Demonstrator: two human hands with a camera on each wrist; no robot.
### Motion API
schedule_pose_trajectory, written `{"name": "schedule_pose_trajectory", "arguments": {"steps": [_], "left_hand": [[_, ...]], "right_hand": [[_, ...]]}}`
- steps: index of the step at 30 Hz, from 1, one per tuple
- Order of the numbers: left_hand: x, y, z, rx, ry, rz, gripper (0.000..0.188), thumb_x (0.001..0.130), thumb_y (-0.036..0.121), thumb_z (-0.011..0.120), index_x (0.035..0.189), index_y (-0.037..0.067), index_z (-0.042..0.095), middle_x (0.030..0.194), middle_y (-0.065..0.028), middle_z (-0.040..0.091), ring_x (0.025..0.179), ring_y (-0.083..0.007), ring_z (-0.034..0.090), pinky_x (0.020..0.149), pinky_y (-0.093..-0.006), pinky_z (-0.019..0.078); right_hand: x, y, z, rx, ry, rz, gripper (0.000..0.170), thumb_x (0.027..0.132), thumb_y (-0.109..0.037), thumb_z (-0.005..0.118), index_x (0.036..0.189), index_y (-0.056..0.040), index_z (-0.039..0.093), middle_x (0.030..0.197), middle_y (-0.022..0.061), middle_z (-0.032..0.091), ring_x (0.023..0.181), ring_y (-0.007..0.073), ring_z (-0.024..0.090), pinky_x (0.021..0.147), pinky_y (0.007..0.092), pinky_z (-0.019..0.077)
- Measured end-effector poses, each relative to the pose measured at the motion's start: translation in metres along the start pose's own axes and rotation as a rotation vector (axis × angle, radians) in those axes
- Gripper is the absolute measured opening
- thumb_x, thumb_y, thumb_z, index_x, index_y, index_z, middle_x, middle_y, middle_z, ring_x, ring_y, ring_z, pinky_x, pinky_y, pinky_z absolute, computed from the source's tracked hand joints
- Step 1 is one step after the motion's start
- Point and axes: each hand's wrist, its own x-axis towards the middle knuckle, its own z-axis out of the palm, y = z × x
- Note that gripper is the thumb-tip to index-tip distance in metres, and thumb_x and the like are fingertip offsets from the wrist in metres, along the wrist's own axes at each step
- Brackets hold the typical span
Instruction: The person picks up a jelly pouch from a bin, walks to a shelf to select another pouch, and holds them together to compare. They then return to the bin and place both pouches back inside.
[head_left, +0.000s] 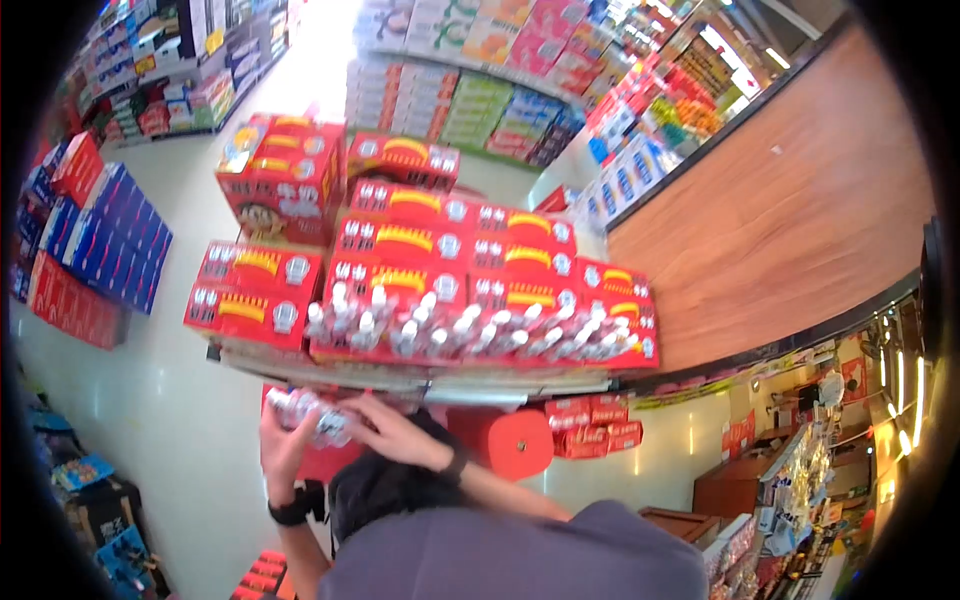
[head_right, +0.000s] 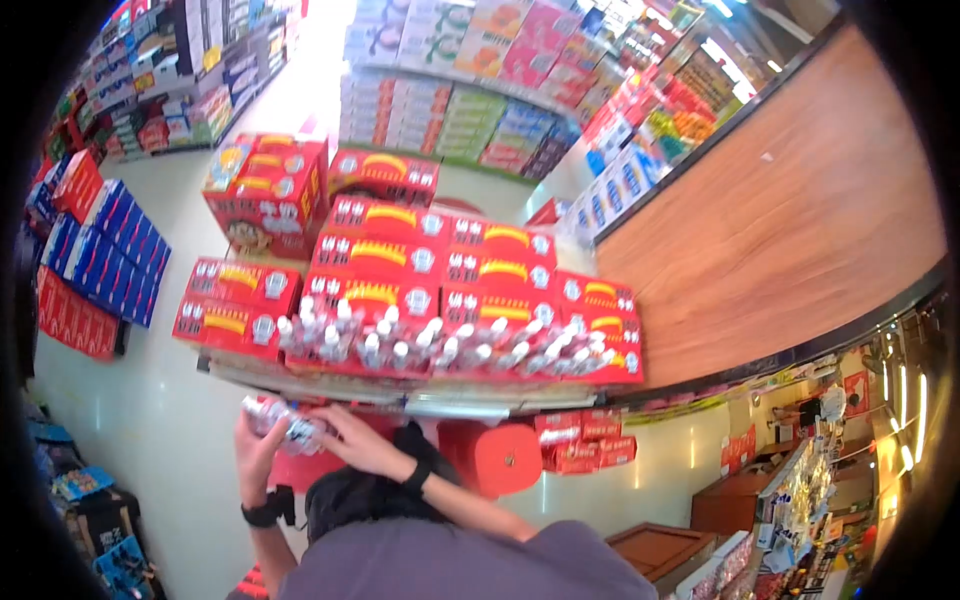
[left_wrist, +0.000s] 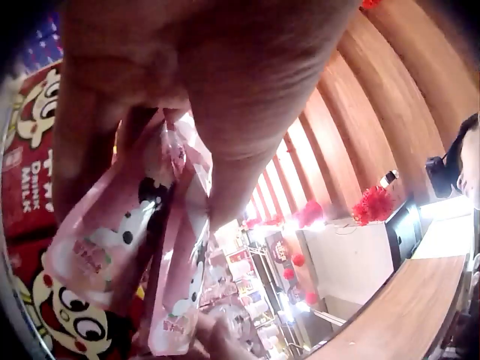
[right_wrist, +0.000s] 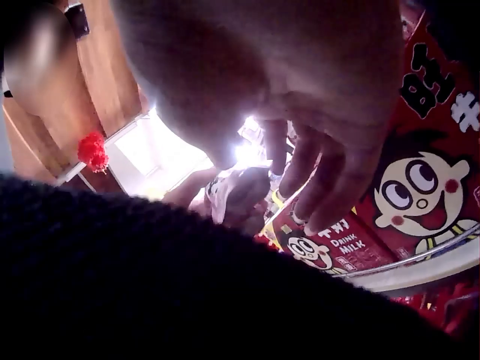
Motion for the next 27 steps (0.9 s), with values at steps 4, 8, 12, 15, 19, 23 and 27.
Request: {"name": "schedule_pose_trajectory", "arguments": {"steps": [4,8,12,15,19,23,27], "left_hand": [[0.011,0.019,-0.02,0.044,0.165,0.223,0.044,0.09,0.007,0.079,0.127,-0.001,0.057,0.11,-0.0073,0.07,0.097,-0.0134,0.068,0.085,-0.0298,0.0563],[0.026,0.053,-0.023,0.125,0.294,0.371,0.044,0.092,0.008,0.078,0.128,-0.002,0.055,0.108,-0.0077,0.068,0.09,-0.0126,0.067,0.075,-0.0288,0.0577],[0.055,0.073,-0.016,0.254,0.328,0.479,0.047,0.091,0.014,0.08,0.127,-0.004,0.056,0.101,-0.0098,0.07,0.087,-0.0153,0.069,0.067,-0.0324,0.0578],[0.093,0.054,-0.021,0.466,0.359,0.498,0.051,0.089,0.021,0.082,0.126,-0.005,0.057,0.103,-0.015,0.072,0.091,-0.0227,0.07,0.079,-0.0381,0.0559],[0.116,0.052,-0.007,0.56,0.292,0.557,0.054,0.088,0.027,0.083,0.124,-0.005,0.057,0.107,-0.0186,0.071,0.096,-0.0303,0.07,0.085,-0.0416,0.054],[0.134,0.027,-0.012,0.706,0.332,0.504,0.067,0.087,0.042,0.081,0.131,-0.002,0.055,0.114,-0.0237,0.071,0.105,-0.0425,0.069,0.089,-0.0478,0.0534],[0.139,0.016,-0.011,0.719,0.318,0.447,0.073,0.087,0.048,0.079,0.136,0.0,0.053,0.12,-0.0258,0.069,0.11,-0.0456,0.067,0.09,-0.0501,0.053]], "right_hand": [[-0.012,0.003,-0.001,0.174,-0.049,0.097,0.037,0.108,-0.026,0.058,0.135,-0.0018,0.055,0.102,0.0098,0.063,0.093,0.0186,0.065,0.082,0.0323,0.0522],[-0.027,0.014,-0.005,0.149,-0.071,0.145,0.034,0.108,-0.024,0.057,0.133,-0.0009,0.058,0.107,0.0107,0.069,0.096,0.0171,0.067,0.084,0.0316,0.0532],[-0.041,0.016,-0.007,0.059,-0.058,0.149,0.035,0.108,-0.026,0.057,0.132,-0.0016,0.059,0.113,0.0115,0.072,0.097,0.0181,0.07,0.084,0.0319,0.0542],[-0.054,0.004,-0.004,0.099,0.01,0.164,0.033,0.106,-0.026,0.059,0.129,-0.0026,0.061,0.104,0.0113,0.072,0.089,0.02,0.07,0.08,0.0341,0.0549],[-0.065,0.007,0.001,0.027,0.097,0.136,0.031,0.105,-0.025,0.06,0.125,-0.0007,0.062,0.098,0.0139,0.072,0.089,0.0245,0.071,0.082,0.0361,0.0551],[-0.077,0.014,0.007,0.006,0.164,0.112,0.031,0.104,-0.024,0.061,0.122,0.0003,0.063,0.1,0.0158,0.072,0.092,0.0265,0.071,0.084,0.0372,0.0547],[-0.083,0.024,0.012,0.014,0.193,0.119,0.03,0.104,-0.024,0.06,0.123,-0.0001,0.063,0.098,0.0149,0.071,0.091,0.0248,0.07,0.083,0.0367,0.0545]]}}
